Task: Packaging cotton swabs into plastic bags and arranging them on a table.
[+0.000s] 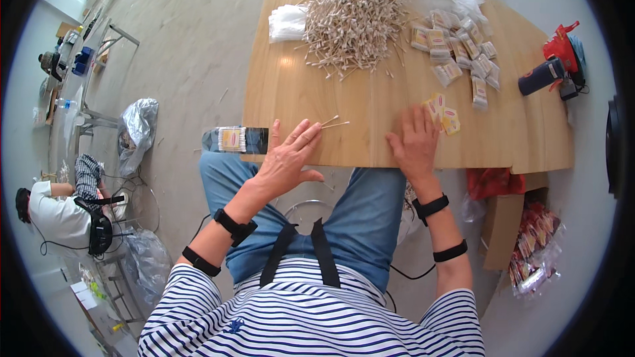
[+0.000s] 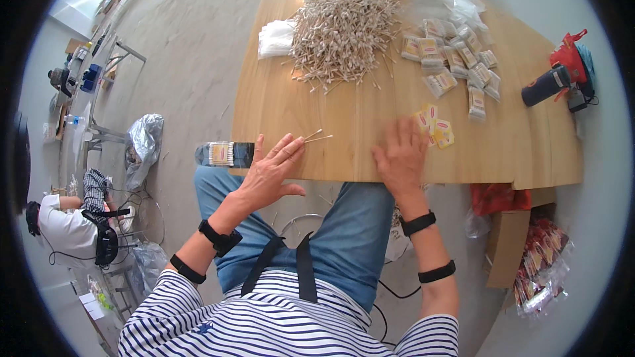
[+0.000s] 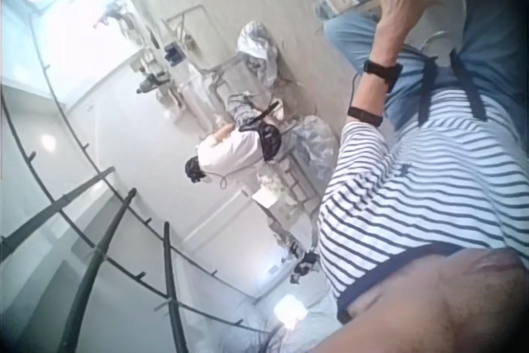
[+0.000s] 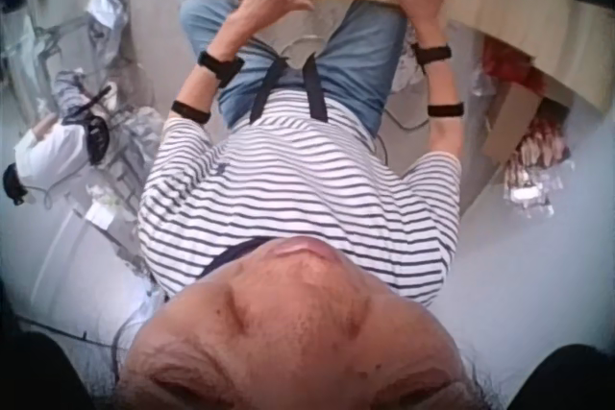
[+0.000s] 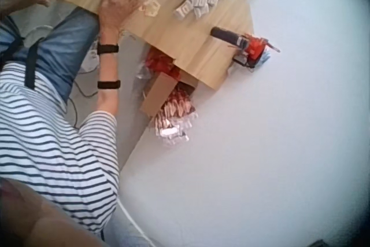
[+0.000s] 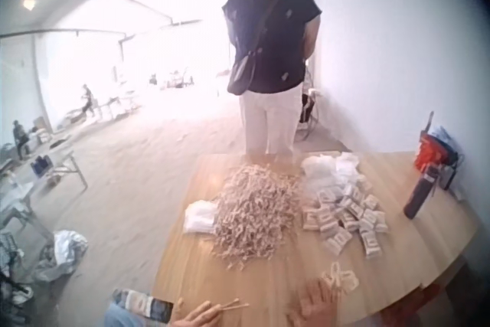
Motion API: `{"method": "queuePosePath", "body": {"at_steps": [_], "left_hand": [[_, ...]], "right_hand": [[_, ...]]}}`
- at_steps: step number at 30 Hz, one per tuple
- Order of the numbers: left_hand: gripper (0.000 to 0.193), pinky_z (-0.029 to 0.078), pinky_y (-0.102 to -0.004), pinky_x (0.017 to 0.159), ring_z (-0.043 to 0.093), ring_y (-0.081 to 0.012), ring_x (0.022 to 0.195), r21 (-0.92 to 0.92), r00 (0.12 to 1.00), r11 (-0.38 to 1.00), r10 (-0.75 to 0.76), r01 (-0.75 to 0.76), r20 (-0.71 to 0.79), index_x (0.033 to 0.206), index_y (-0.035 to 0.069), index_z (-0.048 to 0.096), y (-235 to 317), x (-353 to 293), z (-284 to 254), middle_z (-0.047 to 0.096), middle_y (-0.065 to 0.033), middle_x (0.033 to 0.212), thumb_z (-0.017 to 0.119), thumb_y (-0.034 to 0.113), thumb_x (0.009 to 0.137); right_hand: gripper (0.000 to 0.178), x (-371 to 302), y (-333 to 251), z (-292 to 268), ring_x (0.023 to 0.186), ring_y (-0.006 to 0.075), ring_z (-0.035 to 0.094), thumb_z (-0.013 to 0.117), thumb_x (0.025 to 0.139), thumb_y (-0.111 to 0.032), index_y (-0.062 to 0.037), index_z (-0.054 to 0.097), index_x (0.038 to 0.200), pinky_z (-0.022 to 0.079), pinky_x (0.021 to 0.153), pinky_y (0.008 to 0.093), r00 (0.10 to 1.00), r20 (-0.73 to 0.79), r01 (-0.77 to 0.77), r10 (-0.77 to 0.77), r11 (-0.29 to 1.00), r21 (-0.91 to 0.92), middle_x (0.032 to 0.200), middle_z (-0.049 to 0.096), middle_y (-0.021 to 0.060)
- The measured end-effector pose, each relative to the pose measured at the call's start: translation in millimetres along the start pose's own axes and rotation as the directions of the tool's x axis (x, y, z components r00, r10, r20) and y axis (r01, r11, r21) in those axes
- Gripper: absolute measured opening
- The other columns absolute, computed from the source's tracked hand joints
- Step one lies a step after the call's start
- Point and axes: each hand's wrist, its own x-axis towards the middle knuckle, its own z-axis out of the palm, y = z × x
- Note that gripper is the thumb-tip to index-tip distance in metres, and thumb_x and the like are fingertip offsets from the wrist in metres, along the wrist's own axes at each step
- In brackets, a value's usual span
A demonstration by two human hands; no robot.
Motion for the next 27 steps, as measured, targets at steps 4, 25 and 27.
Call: {"method": "queuePosePath", "body": {"at_steps": [4,25,27], "left_hand": [[0.099,0.008,-0.0673,0.119,0.024,-0.0232,0.152,-0.01,1.0,1.0,0.016,-0.016,-0.005,0.151,0.008,0.043,-3.6,0.1,-3.9,0.035,-0.0015,0.16,0.071,0.061,0.072],[0.11,0.002,-0.0648,0.121,0.025,-0.0216,0.151,-0.087,0.994,0.996,0.022,-0.031,-0.106,0.153,0.006,0.038,38.8,0.5,20.9,0.032,-0.0053,0.161,0.078,0.057,0.064],[0.11,0.002,-0.0657,0.121,0.025,-0.0213,0.151,-0.063,0.994,0.998,0.003,-0.01,-0.107,0.153,0.006,0.037,36.8,3.9,26.4,0.032,-0.0051,0.161,0.078,0.057,0.064]], "right_hand": [[0.026,24.4,-60.0,10.9,0.101,0.0362,0.06,0.069,0.084,-0.015,-0.0056,0.069,0.108,0.05,0.088,0.0467,0.998,-0.017,0.062,-0.066,0.784,0.617,0.105,0.061,0.0177],[0.001,41.0,-95.5,29.0,0.084,0.0352,0.065,0.065,0.083,-0.007,-0.0076,0.065,0.083,0.053,0.071,0.0457,0.992,0.124,-0.087,0.035,0.889,0.449,0.092,0.062,0.013],[0.001,40.8,-89.3,31.0,0.084,0.0352,0.065,0.064,0.083,-0.007,-0.0077,0.065,0.083,0.053,0.071,0.0457,0.991,0.13,-0.086,0.028,0.883,0.461,0.092,0.062,0.0131]]}}
